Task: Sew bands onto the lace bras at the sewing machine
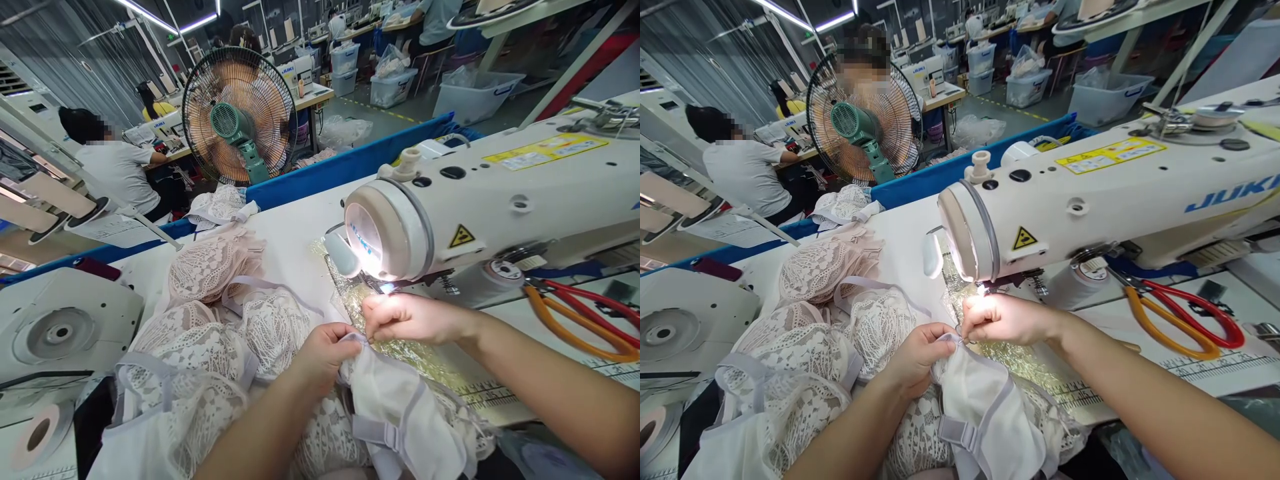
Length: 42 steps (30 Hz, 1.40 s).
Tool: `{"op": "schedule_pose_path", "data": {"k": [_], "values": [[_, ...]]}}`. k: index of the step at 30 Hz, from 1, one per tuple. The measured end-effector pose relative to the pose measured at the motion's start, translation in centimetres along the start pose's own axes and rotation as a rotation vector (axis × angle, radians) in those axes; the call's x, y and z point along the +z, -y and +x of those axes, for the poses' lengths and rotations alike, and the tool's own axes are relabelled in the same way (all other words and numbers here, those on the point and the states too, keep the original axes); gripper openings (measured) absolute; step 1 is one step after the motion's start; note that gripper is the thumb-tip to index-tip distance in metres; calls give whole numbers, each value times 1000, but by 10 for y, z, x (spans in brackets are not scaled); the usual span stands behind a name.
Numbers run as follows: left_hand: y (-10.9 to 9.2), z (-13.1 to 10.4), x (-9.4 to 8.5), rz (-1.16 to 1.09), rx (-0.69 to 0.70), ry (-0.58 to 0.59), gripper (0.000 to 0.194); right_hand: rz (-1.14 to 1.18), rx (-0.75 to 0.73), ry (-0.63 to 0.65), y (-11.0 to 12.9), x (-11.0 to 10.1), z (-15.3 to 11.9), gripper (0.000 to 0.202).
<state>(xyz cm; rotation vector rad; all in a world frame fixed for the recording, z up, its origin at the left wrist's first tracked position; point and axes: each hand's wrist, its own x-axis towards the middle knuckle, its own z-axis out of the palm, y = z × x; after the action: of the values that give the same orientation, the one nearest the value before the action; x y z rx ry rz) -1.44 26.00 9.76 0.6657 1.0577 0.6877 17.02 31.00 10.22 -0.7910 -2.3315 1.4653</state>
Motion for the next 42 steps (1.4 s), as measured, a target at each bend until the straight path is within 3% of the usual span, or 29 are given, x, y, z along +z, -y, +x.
{"op": "schedule_pose_path", "data": {"k": [22, 42], "values": [[1, -1, -2, 55, 12, 64, 24, 198, -50, 63, -10, -3, 7, 19], [2, -2, -5, 18, 0, 94, 31, 83, -34, 12, 0, -1, 1, 17]]}}
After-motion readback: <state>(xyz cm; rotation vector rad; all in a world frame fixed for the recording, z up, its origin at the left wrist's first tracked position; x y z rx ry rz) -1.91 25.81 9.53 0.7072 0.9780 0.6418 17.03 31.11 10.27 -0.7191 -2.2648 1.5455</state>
